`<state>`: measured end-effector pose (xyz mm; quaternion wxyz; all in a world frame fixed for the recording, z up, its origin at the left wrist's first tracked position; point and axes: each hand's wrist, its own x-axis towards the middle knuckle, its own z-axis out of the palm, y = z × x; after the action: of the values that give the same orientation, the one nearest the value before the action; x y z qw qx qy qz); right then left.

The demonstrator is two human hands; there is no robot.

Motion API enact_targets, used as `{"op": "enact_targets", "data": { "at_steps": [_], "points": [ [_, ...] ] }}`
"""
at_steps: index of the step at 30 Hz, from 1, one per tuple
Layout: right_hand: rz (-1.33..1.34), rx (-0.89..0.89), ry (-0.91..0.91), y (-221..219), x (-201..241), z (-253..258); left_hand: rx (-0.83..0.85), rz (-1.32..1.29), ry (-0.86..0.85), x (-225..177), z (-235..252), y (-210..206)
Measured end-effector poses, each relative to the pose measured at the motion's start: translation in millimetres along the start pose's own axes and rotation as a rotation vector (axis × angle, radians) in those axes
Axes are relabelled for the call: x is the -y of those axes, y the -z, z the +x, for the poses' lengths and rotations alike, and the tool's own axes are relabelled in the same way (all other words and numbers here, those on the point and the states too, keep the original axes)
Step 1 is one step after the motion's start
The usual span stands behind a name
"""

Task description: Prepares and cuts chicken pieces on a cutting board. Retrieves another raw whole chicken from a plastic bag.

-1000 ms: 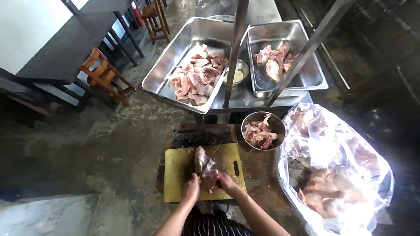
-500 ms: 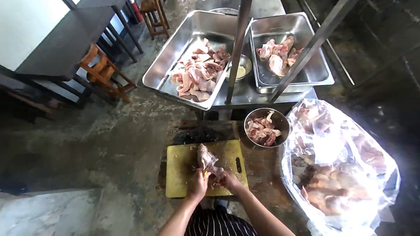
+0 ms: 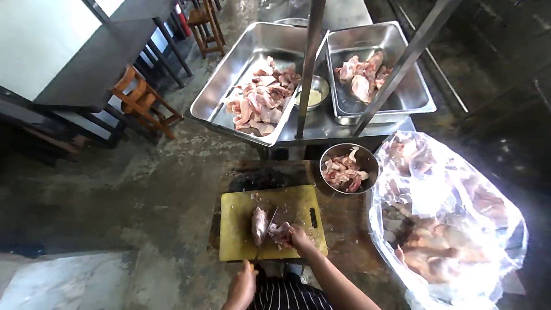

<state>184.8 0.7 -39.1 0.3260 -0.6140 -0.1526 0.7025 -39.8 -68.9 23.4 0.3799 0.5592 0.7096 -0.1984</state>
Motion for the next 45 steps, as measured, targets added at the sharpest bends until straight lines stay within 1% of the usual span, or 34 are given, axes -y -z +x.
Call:
{"op": "enact_targets", "data": {
  "at_steps": [2, 4, 5, 8, 10, 12, 15, 17, 19, 20, 21, 22, 23, 25, 26, 27, 30, 32, 35, 37, 39, 40, 43, 45],
  "points": [
    [-0.201, 0.001, 0.041, -3, -2, 0, 0.019, -0.014, 0.021, 2, -7, -1],
    [-0.516, -0.008, 0.074, -6, 3, -3, 0.015, -0.046, 0.000, -10, 1, -5],
    [-0.626, -0.014, 0.076, -10, 8, -5, 0.005, -0.073, -0.026, -18, 11, -8],
    [-0.773, -0.022, 0.071, -16, 17, -1, 0.000, -0.148, -0.099, -48, 41, -6],
    [-0.823, 0.000, 0.084, -13, 30, -4, 0.012, -0.189, -0.127, -52, 53, -5],
    [-0.800, 0.029, 0.077, -10, 39, -7, 0.011, -0.178, -0.121, -48, 54, 1],
    [-0.623, -0.008, 0.078, -4, 25, -4, -0.057, -0.128, -0.115, -48, 41, 11],
    [-0.517, -0.044, 0.067, -5, 15, -5, -0.165, -0.181, -0.162, -51, 16, 23],
    [-0.475, -0.041, 0.071, -4, 9, -6, -0.356, -0.312, -0.281, -53, -11, 31],
    [-0.461, -0.036, 0.071, -3, 8, -7, -0.453, -0.364, -0.344, -52, -19, 31],
    [-0.453, -0.036, 0.074, -2, 7, -7, -0.512, -0.395, -0.387, -48, -21, 25],
    [-0.448, -0.039, 0.080, -1, 8, -7, -0.518, -0.380, -0.388, -43, -15, 15],
    [-0.437, -0.040, 0.081, -1, 8, -7, -0.445, -0.311, -0.338, -34, -3, 2],
    [-0.392, -0.036, 0.082, -1, 5, -7, -0.170, -0.118, -0.159, -19, 25, -23],
    [-0.366, -0.033, 0.078, 0, 5, -6, -0.100, -0.070, -0.101, -19, 34, -27],
    [-0.332, -0.036, 0.080, 2, 8, -4, -0.073, -0.054, -0.078, -24, 40, -25],
    [-0.192, -0.050, 0.071, 6, 2, -11, -0.055, -0.049, -0.078, -31, 37, -15],
    [-0.095, -0.075, 0.087, 6, 2, -5, -0.050, -0.066, -0.077, -27, 36, -10],
    [0.010, -0.102, 0.080, 8, 0, -2, -0.006, -0.113, -0.044, -9, 3, -12],
    [0.016, -0.084, 0.076, 11, 6, -1, 0.028, -0.127, -0.002, 6, -23, -13],
    [-0.039, -0.022, 0.062, 14, 9, -4, 0.044, -0.108, 0.029, 14, -28, -16],
    [-0.095, 0.022, 0.057, 16, 11, -7, 0.041, -0.107, 0.021, 11, -23, -14],
    [-0.344, 0.157, 0.049, 20, 17, -16, -0.009, -0.138, -0.057, -22, 11, -9],
    [-0.442, 0.210, 0.031, 20, 15, -19, -0.032, -0.160, -0.081, -43, 32, -3]
  ]
}}
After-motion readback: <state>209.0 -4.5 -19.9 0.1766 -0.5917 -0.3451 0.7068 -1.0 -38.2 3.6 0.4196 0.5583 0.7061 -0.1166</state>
